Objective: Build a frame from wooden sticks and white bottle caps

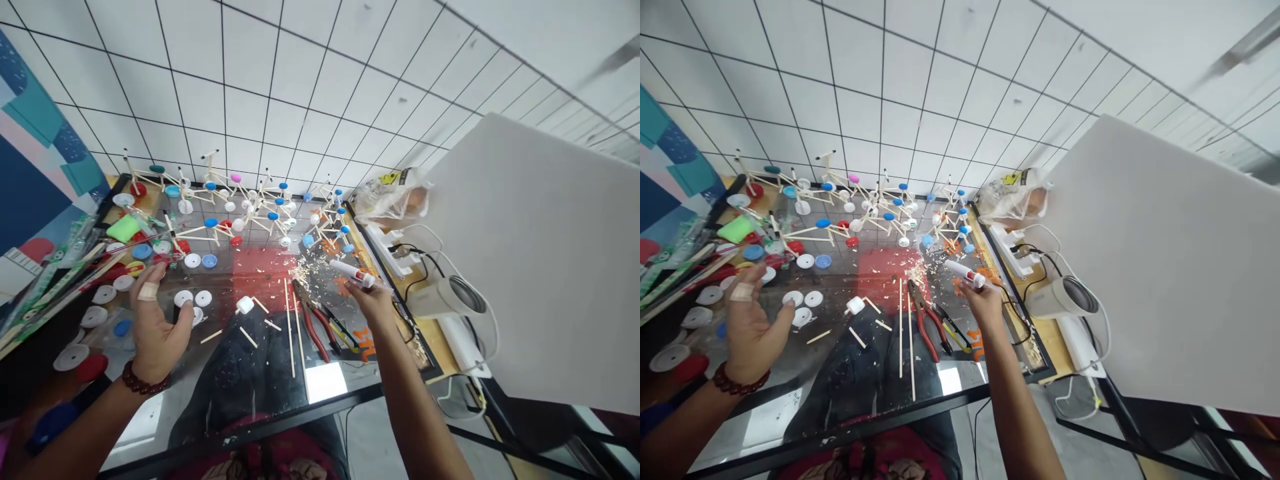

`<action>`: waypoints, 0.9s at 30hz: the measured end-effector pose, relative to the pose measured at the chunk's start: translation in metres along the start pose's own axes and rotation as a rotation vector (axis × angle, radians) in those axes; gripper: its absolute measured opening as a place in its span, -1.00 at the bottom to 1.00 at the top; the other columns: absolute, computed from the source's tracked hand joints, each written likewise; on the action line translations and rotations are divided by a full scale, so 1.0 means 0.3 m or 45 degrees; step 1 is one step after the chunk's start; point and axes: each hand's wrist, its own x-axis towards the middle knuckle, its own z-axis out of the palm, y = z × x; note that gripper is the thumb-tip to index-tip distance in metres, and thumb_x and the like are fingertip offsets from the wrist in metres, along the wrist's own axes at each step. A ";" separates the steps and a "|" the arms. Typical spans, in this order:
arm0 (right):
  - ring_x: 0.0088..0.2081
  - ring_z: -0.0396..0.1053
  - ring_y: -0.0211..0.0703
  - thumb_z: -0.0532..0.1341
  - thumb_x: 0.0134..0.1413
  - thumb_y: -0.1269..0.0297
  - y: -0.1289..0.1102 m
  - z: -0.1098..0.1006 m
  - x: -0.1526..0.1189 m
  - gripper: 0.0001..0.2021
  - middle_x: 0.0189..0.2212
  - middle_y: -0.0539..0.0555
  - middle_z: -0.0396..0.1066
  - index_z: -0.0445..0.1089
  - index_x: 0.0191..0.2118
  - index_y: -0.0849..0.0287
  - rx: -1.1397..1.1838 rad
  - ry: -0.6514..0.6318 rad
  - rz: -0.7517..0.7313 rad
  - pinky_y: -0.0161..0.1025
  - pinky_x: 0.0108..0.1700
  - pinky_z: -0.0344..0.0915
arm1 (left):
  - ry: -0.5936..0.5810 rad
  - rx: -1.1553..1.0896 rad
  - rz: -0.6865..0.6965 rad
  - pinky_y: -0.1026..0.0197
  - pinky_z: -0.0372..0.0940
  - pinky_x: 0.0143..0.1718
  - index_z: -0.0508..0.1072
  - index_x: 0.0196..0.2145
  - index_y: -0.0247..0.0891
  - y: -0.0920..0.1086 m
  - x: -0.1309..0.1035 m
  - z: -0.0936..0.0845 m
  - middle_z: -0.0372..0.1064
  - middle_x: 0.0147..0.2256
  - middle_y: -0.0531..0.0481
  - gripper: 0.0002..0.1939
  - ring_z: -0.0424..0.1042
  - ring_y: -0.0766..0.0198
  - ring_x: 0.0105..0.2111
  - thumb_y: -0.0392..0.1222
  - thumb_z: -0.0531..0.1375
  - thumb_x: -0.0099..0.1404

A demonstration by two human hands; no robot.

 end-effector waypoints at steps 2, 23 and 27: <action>-0.51 0.36 -0.25 0.30 -0.09 0.02 0.027 0.023 0.000 -0.51 -0.54 0.10 0.44 0.51 -0.26 0.48 -0.043 -0.025 0.002 -0.26 -0.42 0.24 | 0.138 -0.020 -0.072 -0.20 0.05 0.32 0.07 0.32 -0.08 0.016 0.006 0.008 0.04 0.25 -0.16 -0.26 0.11 -0.11 0.26 -0.32 0.21 0.24; -0.25 0.37 -0.06 0.30 0.15 0.26 -0.169 0.310 -0.564 -0.88 -0.30 0.07 0.50 0.47 -0.20 0.12 -0.595 -0.460 -0.890 -0.13 -0.22 0.13 | -0.555 -0.223 0.033 0.14 0.38 -0.07 0.56 -0.24 -0.22 0.037 0.143 0.087 0.56 -0.23 -0.06 -0.82 0.52 0.19 -0.17 -0.26 0.14 0.30; -0.30 0.34 -0.09 0.28 0.14 0.33 -0.159 0.344 -0.538 -0.97 -0.36 0.05 0.48 0.48 -0.28 0.11 -0.669 -0.448 -0.897 -0.15 -0.25 0.08 | -0.499 -0.206 0.081 0.14 0.37 -0.06 0.55 -0.22 -0.24 0.027 0.115 0.092 0.56 -0.23 -0.06 -0.81 0.50 0.21 -0.15 -0.33 0.13 0.30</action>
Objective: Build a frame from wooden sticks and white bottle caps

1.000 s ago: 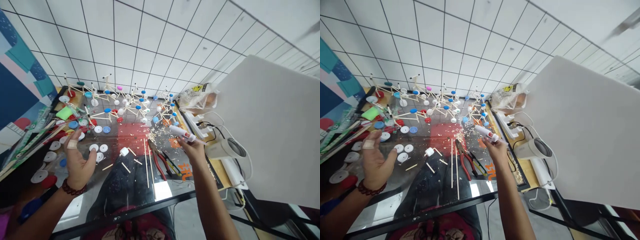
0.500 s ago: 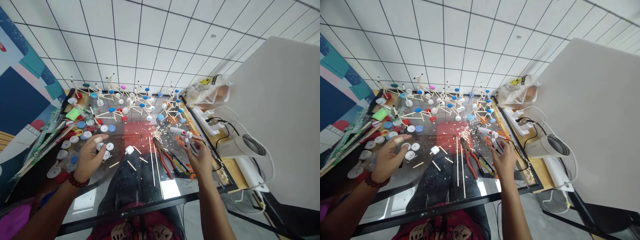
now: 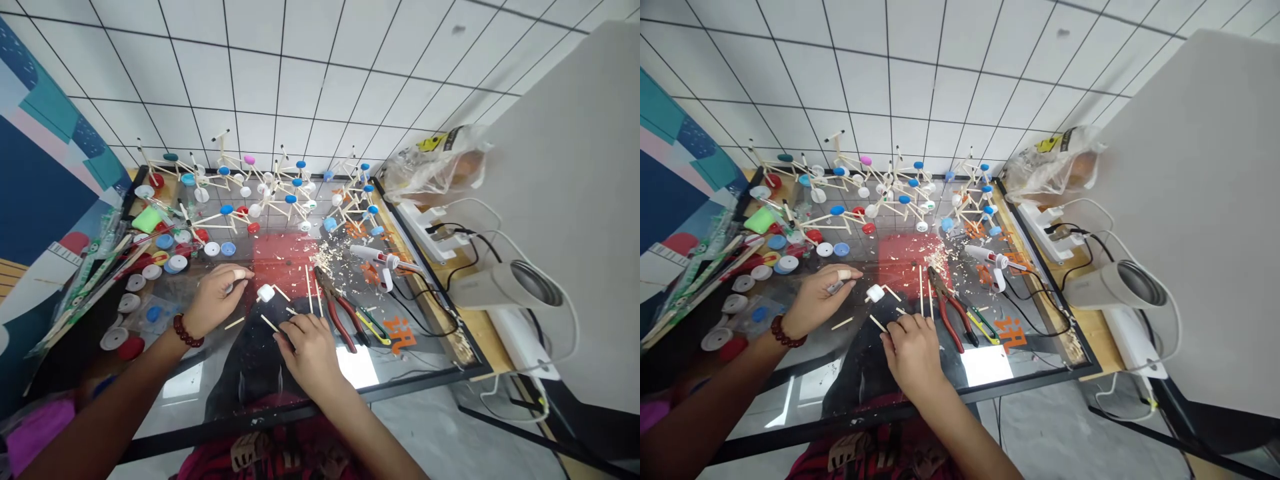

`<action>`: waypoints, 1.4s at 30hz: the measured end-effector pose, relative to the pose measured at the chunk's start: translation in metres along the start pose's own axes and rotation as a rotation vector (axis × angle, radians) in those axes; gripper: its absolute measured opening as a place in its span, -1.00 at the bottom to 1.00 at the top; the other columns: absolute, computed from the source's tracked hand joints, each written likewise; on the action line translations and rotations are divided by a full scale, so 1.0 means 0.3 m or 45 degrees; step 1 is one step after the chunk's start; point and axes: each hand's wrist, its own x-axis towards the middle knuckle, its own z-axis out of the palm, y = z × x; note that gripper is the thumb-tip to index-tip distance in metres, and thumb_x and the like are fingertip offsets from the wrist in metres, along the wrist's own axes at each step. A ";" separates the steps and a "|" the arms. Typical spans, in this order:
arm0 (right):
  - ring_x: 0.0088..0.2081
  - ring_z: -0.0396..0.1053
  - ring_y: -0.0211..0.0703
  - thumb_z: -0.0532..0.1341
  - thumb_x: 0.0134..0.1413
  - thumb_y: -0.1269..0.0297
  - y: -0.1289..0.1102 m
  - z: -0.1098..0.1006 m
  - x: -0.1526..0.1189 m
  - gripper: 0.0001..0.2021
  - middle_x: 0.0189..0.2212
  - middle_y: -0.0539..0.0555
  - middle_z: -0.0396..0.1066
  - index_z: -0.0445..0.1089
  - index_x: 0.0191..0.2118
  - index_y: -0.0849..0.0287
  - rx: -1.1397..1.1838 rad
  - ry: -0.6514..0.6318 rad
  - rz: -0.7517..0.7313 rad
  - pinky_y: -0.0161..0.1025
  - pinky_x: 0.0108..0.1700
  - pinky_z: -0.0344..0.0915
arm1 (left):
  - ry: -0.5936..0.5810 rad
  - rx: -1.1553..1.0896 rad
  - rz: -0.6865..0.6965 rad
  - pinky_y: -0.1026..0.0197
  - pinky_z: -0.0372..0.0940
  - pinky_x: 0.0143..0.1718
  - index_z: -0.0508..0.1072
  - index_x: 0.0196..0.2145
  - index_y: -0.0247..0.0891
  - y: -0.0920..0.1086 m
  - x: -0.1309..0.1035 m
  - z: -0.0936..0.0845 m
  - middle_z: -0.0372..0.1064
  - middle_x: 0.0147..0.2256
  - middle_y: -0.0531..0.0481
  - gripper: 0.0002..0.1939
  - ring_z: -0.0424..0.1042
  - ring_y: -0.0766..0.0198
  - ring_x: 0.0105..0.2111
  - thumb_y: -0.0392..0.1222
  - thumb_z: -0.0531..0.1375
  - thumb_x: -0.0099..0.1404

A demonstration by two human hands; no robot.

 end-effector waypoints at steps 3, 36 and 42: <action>-0.34 0.33 -0.14 0.26 0.14 0.41 0.000 0.006 0.014 -0.92 -0.42 0.02 0.46 0.47 -0.36 0.11 0.046 0.038 0.002 -0.17 -0.27 0.06 | -0.031 0.047 0.029 0.14 0.36 -0.07 0.54 -0.24 -0.23 -0.008 -0.017 0.002 0.56 -0.25 -0.04 -0.81 0.49 0.21 -0.17 -0.37 0.13 0.30; -0.34 0.30 -0.15 0.23 0.13 0.35 -0.015 0.045 0.072 -0.92 -0.46 0.01 0.42 0.44 -0.38 0.13 0.061 0.184 0.054 -0.15 -0.23 0.04 | -0.119 -0.030 0.121 0.03 0.32 0.05 0.56 -0.20 -0.14 -0.022 -0.032 0.030 0.57 -0.17 -0.01 -0.81 0.48 0.20 -0.09 -0.32 0.16 0.33; -0.33 0.30 -0.15 0.22 0.15 0.34 -0.014 0.042 0.075 -0.91 -0.44 0.02 0.42 0.44 -0.36 0.14 0.071 0.173 0.065 -0.15 -0.22 0.06 | -0.123 0.015 0.104 -0.02 0.27 0.10 0.57 -0.24 -0.12 -0.024 -0.035 0.029 0.58 -0.23 0.00 -0.83 0.51 0.19 -0.13 -0.29 0.17 0.32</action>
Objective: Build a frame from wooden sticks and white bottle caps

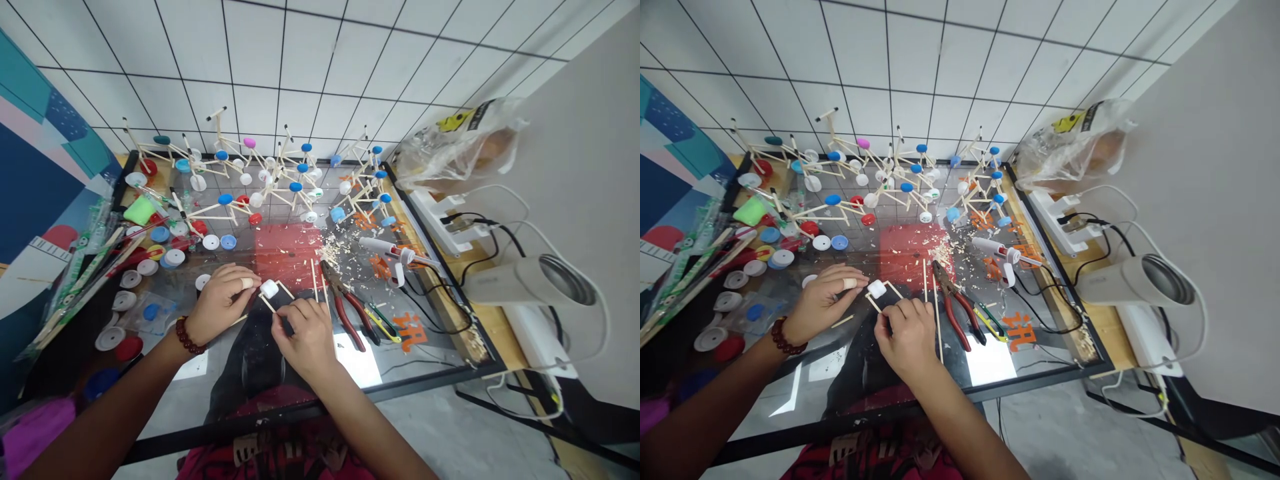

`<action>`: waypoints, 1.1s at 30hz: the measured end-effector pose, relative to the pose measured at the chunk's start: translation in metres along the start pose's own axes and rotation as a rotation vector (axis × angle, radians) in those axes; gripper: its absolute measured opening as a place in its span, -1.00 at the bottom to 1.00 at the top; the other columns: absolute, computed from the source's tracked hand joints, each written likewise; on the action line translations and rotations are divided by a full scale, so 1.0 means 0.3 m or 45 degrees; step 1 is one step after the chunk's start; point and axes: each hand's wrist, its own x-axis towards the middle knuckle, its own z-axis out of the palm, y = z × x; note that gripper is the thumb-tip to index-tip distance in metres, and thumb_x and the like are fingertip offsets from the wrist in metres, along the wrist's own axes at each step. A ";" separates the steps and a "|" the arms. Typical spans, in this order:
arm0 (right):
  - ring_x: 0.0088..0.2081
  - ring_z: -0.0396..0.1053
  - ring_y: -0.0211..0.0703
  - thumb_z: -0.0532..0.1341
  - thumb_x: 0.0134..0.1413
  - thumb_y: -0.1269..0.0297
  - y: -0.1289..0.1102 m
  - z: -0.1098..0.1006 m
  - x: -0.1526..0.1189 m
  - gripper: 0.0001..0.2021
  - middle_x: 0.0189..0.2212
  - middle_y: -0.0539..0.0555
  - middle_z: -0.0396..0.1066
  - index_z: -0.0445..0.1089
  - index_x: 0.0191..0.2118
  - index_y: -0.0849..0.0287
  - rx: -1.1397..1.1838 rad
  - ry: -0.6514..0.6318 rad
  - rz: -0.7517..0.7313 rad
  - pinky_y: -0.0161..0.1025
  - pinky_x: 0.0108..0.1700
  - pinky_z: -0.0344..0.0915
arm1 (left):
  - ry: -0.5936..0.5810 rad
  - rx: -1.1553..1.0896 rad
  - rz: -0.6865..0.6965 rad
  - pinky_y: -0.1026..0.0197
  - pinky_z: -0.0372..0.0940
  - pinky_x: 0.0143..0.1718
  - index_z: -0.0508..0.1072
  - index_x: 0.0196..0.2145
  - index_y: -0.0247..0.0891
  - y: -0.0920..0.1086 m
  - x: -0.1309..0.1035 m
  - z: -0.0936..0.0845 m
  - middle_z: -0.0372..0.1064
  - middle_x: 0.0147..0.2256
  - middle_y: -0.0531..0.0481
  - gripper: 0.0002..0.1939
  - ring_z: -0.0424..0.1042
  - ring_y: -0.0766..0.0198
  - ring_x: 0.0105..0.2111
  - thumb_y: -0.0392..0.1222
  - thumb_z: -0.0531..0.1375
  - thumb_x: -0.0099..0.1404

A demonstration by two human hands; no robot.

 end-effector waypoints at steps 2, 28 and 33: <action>-0.33 0.30 -0.15 0.22 0.16 0.34 0.000 -0.001 0.001 -0.91 -0.44 0.03 0.42 0.44 -0.36 0.14 -0.002 -0.004 -0.001 -0.15 -0.22 0.06 | 0.006 0.006 -0.007 -0.02 0.27 0.11 0.57 -0.26 -0.12 0.000 -0.001 -0.001 0.58 -0.25 0.01 -0.82 0.51 0.20 -0.14 -0.30 0.16 0.32; -0.29 0.32 -0.12 0.23 0.15 0.35 0.020 -0.018 -0.027 -0.96 -0.40 0.03 0.44 0.42 -0.32 0.14 -0.034 0.016 -0.019 -0.14 -0.21 0.06 | -0.072 0.035 -0.057 -0.12 0.12 0.23 0.49 -0.06 -0.12 0.035 -0.001 -0.005 0.54 -0.07 -0.06 -0.70 0.48 0.14 -0.03 -0.31 0.15 0.27; -0.29 0.31 -0.12 0.23 0.15 0.36 0.022 -0.020 -0.027 -0.96 -0.39 0.03 0.45 0.43 -0.32 0.14 -0.014 0.014 -0.014 -0.13 -0.21 0.06 | -0.241 0.051 0.000 -0.14 0.02 0.28 0.40 0.10 -0.10 0.041 0.016 -0.018 0.47 0.06 -0.06 -0.54 0.38 0.12 0.11 -0.35 0.10 0.27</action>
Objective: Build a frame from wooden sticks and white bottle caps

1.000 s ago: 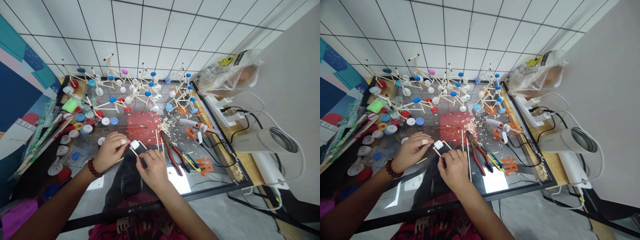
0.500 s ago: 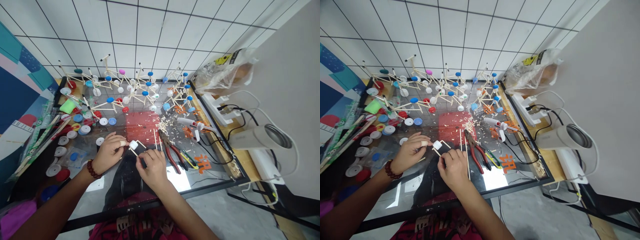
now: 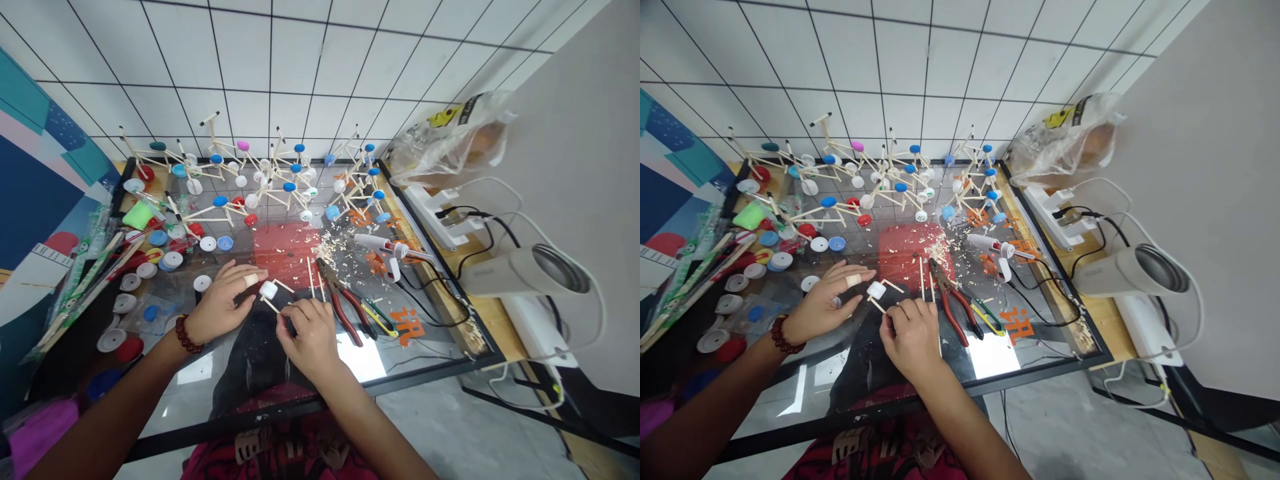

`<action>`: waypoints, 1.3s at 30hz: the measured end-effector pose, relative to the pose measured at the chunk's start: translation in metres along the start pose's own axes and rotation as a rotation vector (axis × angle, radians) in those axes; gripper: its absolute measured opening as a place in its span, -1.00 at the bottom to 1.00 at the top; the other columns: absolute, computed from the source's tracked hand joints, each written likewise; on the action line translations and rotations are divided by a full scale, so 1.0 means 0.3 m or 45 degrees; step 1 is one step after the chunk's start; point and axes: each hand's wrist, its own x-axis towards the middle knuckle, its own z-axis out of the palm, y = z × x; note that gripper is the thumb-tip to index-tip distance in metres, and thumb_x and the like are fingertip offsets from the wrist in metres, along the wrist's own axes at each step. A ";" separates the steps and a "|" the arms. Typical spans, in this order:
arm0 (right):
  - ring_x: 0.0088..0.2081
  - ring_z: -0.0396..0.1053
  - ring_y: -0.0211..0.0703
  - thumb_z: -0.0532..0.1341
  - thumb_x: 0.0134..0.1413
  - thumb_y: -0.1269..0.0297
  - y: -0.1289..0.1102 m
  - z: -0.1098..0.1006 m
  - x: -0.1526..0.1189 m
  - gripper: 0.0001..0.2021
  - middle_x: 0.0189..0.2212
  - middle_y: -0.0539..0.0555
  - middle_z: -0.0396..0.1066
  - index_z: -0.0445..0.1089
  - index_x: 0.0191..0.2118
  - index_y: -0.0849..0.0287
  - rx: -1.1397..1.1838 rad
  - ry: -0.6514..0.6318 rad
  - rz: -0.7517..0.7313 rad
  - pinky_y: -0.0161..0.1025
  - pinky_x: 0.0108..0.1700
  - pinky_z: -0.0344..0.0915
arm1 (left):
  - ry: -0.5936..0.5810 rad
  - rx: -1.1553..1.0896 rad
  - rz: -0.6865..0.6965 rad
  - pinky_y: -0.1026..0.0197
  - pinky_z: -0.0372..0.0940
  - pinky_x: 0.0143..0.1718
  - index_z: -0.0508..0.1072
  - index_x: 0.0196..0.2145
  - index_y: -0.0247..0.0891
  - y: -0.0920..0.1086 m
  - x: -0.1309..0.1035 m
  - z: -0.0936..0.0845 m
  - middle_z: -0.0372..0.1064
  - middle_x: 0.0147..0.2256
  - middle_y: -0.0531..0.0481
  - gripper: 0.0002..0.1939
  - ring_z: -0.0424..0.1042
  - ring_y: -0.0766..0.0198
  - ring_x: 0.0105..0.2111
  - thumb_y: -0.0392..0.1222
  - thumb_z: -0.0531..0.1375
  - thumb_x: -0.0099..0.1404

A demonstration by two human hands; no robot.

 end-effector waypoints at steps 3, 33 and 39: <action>-0.30 0.30 -0.12 0.22 0.15 0.35 0.001 0.001 -0.001 -0.95 -0.39 0.03 0.44 0.43 -0.32 0.14 -0.004 -0.009 -0.001 -0.13 -0.22 0.05 | -0.070 -0.005 0.016 -0.15 0.02 0.28 0.40 0.13 -0.05 0.005 0.007 -0.001 0.47 0.06 -0.04 -0.51 0.35 0.13 0.15 -0.37 0.05 0.30; -0.30 0.28 -0.12 0.19 0.22 0.38 0.017 -0.001 -0.004 -0.93 -0.38 0.04 0.43 0.42 -0.29 0.15 -0.052 -0.056 -0.055 -0.13 -0.23 0.04 | 0.051 -0.034 0.054 -0.15 0.05 0.26 0.51 -0.02 -0.07 -0.005 0.009 0.027 0.55 -0.06 -0.01 -0.70 0.41 0.13 0.08 -0.27 0.16 0.33; -0.29 0.28 -0.12 0.16 0.26 0.39 0.020 0.001 -0.005 -0.90 -0.36 0.06 0.44 0.42 -0.27 0.15 -0.028 -0.063 -0.069 -0.14 -0.23 0.06 | 0.050 -0.021 0.055 -0.15 0.04 0.26 0.51 -0.02 -0.07 -0.007 0.007 0.028 0.55 -0.06 -0.01 -0.70 0.41 0.13 0.07 -0.27 0.16 0.33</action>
